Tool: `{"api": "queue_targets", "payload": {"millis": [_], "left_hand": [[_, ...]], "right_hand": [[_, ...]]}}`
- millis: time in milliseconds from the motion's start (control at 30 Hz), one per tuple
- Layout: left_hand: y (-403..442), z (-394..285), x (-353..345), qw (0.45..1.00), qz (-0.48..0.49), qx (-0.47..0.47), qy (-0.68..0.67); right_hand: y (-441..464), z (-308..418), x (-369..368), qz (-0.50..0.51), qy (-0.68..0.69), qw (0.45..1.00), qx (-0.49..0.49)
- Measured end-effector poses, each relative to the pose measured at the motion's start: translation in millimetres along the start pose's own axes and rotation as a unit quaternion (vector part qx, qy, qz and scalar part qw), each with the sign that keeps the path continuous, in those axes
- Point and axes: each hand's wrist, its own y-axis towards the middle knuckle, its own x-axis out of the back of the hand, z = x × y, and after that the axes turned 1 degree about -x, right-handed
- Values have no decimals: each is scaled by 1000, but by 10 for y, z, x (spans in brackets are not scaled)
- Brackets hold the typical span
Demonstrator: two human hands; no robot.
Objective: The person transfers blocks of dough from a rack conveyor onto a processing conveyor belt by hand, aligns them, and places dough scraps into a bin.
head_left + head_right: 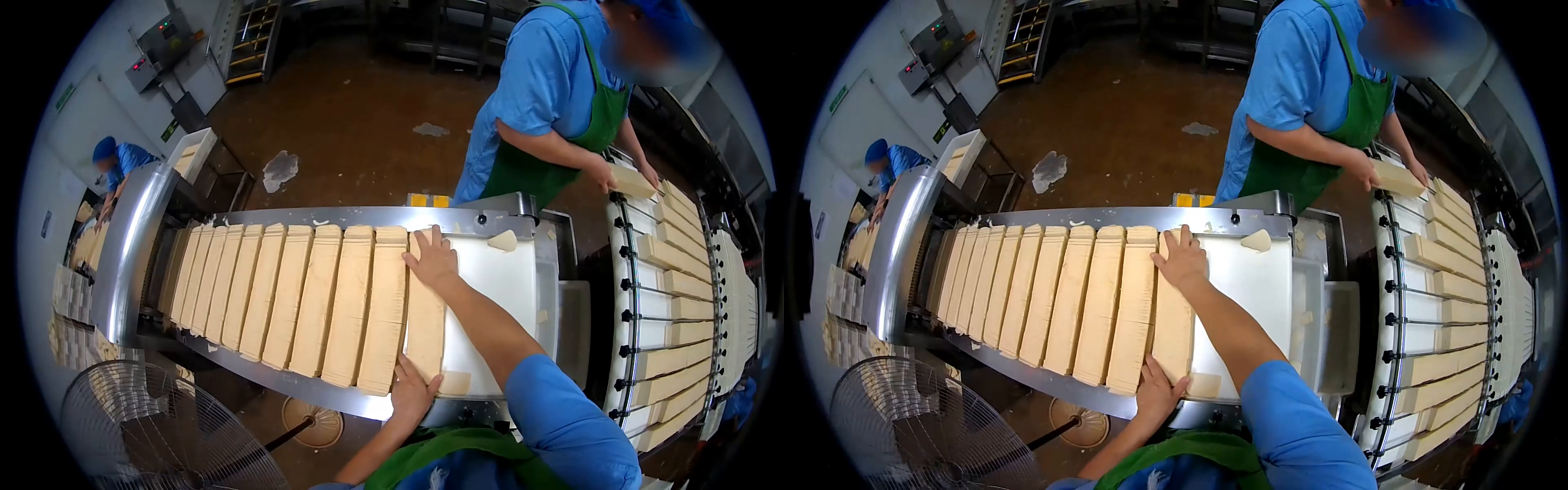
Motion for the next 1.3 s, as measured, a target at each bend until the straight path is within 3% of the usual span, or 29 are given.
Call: {"api": "queue_targets", "payload": {"millis": [167,267,300,400,433,500,667,733,867,933,1133,1200,1300], "left_hand": [[-28,-63,-48,999,-36,-25,12],[-37,-133,-13,999,8,-7,-36],[-49,-126,-81,998,-26,-35,-44],[-35,-295,-77,991,0,-122,-63],[-29,-418,-41,988,48,-121,-85],[18,-510,-253,993,54,-107,-14],[89,-962,-488,997,2,-58,41],[93,-1141,-594,989,-89,-116,5],[35,-1864,-798,959,-112,-233,-117],[91,-2133,-985,942,-136,-295,-86],[127,-3297,-1413,883,-137,-436,-109],[151,-3664,-1492,848,-96,-502,-143],[343,-4017,-1691,834,-53,-537,-111]], "right_hand": [[-118,-216,60,-14,16,999,-35],[-175,-541,210,22,56,991,-118],[-246,-673,257,12,62,988,-142],[-506,-1218,435,-13,125,960,-249],[-575,-1391,419,-10,52,977,-205],[-653,-1634,389,-16,69,970,-231],[-1123,-2090,412,-139,295,885,-333],[-1371,-2432,489,-197,356,844,-349],[-2019,-3240,711,-373,416,736,-383],[-2312,-3711,916,-411,412,715,-388],[-2667,-5134,1200,-452,408,674,-418],[-2656,-5589,1211,-457,384,662,-453],[-2735,-6130,1296,-343,277,724,-531]]}}
